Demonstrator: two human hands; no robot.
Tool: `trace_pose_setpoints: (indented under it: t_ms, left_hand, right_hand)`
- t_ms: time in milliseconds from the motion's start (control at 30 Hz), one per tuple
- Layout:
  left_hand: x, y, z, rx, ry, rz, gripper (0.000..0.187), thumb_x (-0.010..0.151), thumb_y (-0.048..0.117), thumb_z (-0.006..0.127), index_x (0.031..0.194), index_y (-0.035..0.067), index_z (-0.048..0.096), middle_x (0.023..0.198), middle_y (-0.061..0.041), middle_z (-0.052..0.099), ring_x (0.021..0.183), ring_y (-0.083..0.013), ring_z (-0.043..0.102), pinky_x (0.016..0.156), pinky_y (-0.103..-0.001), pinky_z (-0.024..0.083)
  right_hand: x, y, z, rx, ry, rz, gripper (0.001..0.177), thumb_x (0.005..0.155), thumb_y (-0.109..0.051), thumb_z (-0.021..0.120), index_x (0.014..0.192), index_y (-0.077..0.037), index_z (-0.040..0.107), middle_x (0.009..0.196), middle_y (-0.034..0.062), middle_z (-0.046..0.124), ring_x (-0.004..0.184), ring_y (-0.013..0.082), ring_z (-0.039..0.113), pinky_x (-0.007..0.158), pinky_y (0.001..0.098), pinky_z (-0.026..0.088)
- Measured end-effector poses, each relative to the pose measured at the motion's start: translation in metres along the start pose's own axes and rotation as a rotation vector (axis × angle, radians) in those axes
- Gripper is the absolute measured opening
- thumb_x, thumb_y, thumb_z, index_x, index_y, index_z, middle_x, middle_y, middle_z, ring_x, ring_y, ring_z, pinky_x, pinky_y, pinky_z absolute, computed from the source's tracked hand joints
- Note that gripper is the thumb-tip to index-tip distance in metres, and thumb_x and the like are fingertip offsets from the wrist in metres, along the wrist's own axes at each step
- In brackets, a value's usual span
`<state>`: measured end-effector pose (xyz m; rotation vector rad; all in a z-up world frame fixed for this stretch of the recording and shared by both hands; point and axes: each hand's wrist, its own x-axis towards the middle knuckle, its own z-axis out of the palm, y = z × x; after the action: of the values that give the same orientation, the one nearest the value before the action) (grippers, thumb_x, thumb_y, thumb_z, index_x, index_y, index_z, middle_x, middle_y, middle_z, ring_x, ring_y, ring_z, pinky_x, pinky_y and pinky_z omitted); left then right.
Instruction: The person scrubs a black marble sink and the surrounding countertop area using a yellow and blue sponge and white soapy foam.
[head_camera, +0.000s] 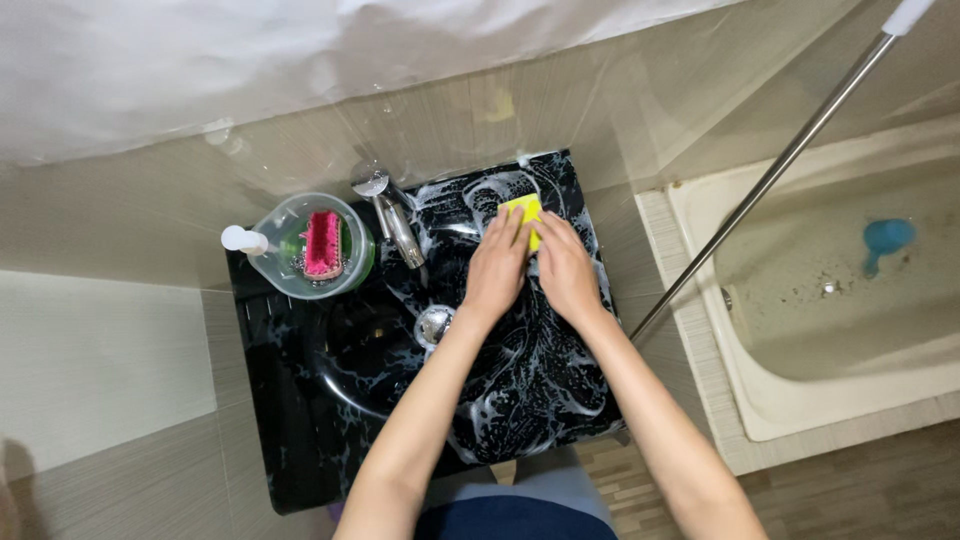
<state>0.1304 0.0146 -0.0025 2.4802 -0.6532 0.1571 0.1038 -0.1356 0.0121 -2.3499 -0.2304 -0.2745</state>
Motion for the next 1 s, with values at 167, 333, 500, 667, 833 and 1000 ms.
trace_pose_setpoints:
  t_ms: [167, 333, 500, 667, 833, 1000]
  left_hand:
    - [-0.010, -0.009, -0.007, -0.021, 0.075, -0.057, 0.050, 0.086, 0.000, 0.064, 0.135, -0.007, 0.061, 0.143, -0.023, 0.058, 0.142, -0.0388, 0.047, 0.120, -0.045, 0.036]
    - [-0.020, -0.020, -0.032, 0.075, 0.036, -0.145, 0.057, 0.074, -0.008, 0.063, 0.131, -0.004, 0.064, 0.146, -0.019, 0.057, 0.143, -0.0377, 0.045, 0.120, -0.045, 0.034]
    - [-0.025, -0.020, -0.039, 0.035, 0.057, -0.144, 0.066, 0.072, -0.013, 0.058, 0.137, -0.004, 0.060, 0.150, -0.019, 0.053, 0.145, -0.0365, 0.043, 0.121, -0.045, 0.034]
    - [-0.020, -0.021, -0.045, -0.001, 0.072, -0.117, 0.061, 0.076, -0.011, 0.058, 0.137, -0.004, 0.059, 0.151, -0.018, 0.053, 0.146, -0.0369, 0.043, 0.120, -0.045, 0.035]
    - [-0.010, -0.024, -0.050, 0.025, 0.091, -0.099, 0.065, 0.077, -0.012, 0.057, 0.141, -0.004, 0.056, 0.153, -0.019, 0.051, 0.147, -0.0376, 0.041, 0.122, -0.046, 0.034]
    - [-0.005, -0.027, -0.049, 0.048, -0.019, -0.032, 0.071, 0.073, -0.012, 0.057, 0.143, -0.007, 0.051, 0.157, -0.022, 0.044, 0.149, -0.0377, 0.037, 0.122, -0.047, 0.029]
  right_hand:
    - [0.027, 0.002, 0.040, 0.051, -0.141, -0.047, 0.047, 0.102, -0.007, 0.046, 0.147, 0.006, 0.050, 0.158, 0.0244, 0.044, 0.150, 0.0385, 0.039, 0.125, 0.0438, 0.031]
    - [0.045, -0.011, 0.060, -0.067, -0.129, -0.091, 0.050, 0.101, -0.012, 0.050, 0.148, 0.007, 0.047, 0.158, 0.0257, 0.041, 0.150, 0.0389, 0.033, 0.123, 0.0480, 0.025]
    - [0.016, -0.013, 0.041, -0.148, -0.205, -0.179, 0.056, 0.094, -0.004, 0.054, 0.150, 0.004, 0.048, 0.160, 0.0225, 0.041, 0.150, 0.0363, 0.035, 0.124, 0.0486, 0.025]
    - [0.020, 0.001, 0.016, -0.440, -0.132, -0.119, 0.056, 0.086, 0.004, 0.056, 0.140, -0.009, 0.062, 0.154, 0.0092, 0.050, 0.151, 0.0362, 0.037, 0.125, 0.0558, 0.021]
    - [0.049, -0.003, 0.047, -0.148, -0.042, -0.060, 0.064, 0.075, 0.014, 0.051, 0.134, -0.004, 0.065, 0.153, 0.0292, 0.046, 0.143, 0.0463, 0.039, 0.120, 0.0488, 0.029]
    - [0.021, -0.001, 0.048, -0.068, -0.083, -0.155, 0.052, 0.084, 0.012, 0.053, 0.135, 0.003, 0.059, 0.149, 0.0237, 0.053, 0.145, 0.0417, 0.044, 0.124, 0.0494, 0.032]
